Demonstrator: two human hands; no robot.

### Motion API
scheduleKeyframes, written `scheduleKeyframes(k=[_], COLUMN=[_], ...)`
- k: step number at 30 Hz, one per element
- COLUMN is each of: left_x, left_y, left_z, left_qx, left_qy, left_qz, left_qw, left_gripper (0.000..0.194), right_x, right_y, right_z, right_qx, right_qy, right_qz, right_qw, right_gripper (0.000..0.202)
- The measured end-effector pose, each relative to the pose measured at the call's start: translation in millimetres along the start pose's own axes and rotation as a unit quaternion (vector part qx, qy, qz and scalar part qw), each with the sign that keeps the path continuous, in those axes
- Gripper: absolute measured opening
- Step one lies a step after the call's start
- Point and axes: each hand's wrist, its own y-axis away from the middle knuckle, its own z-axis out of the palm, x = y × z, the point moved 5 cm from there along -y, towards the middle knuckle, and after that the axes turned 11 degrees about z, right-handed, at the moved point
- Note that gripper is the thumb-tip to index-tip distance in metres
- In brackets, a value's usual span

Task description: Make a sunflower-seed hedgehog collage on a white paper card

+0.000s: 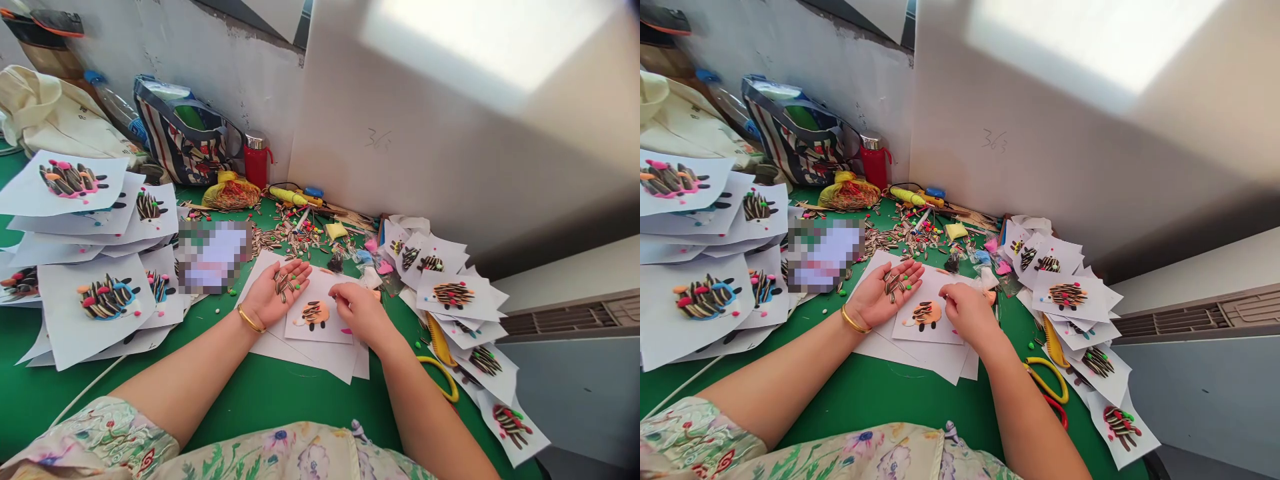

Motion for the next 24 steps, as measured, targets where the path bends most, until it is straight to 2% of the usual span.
scheduleKeyframes(k=[4,8,11,14,19,24], left_x=[0,0,-1,-1,-1,-1], left_y=[0,0,-1,-2,-2,-2], left_z=[-0.1,-0.7,-1.5,-2.3,-3.1,-3.3], left_qx=[0.0,0.001,-0.003,-0.009,-0.016,-0.015], left_qy=[-0.002,-0.002,0.001,0.003,0.0,-0.002], left_qz=[-0.004,-0.004,-0.004,-0.004,-0.004,-0.002], left_qw=[1.0,1.0,1.0,1.0,1.0,1.0], left_gripper=[0.035,0.035,0.034,0.034,0.034,0.033], right_x=[11,5,1,3,-3,-8], right_y=[7,14,20,23,25,23], right_z=[15,17,20,25,28,34], right_qx=[-0.015,-0.001,-0.016,-0.013,0.026,0.028], right_qy=[-0.052,-0.08,-0.099,-0.08,-0.037,-0.011], right_qz=[0.048,-0.004,-0.027,-0.018,-0.054,-0.06], right_qw=[0.997,0.997,0.995,0.997,0.998,0.998], right_gripper=[0.02,0.017,0.021,0.019,0.015,0.015])
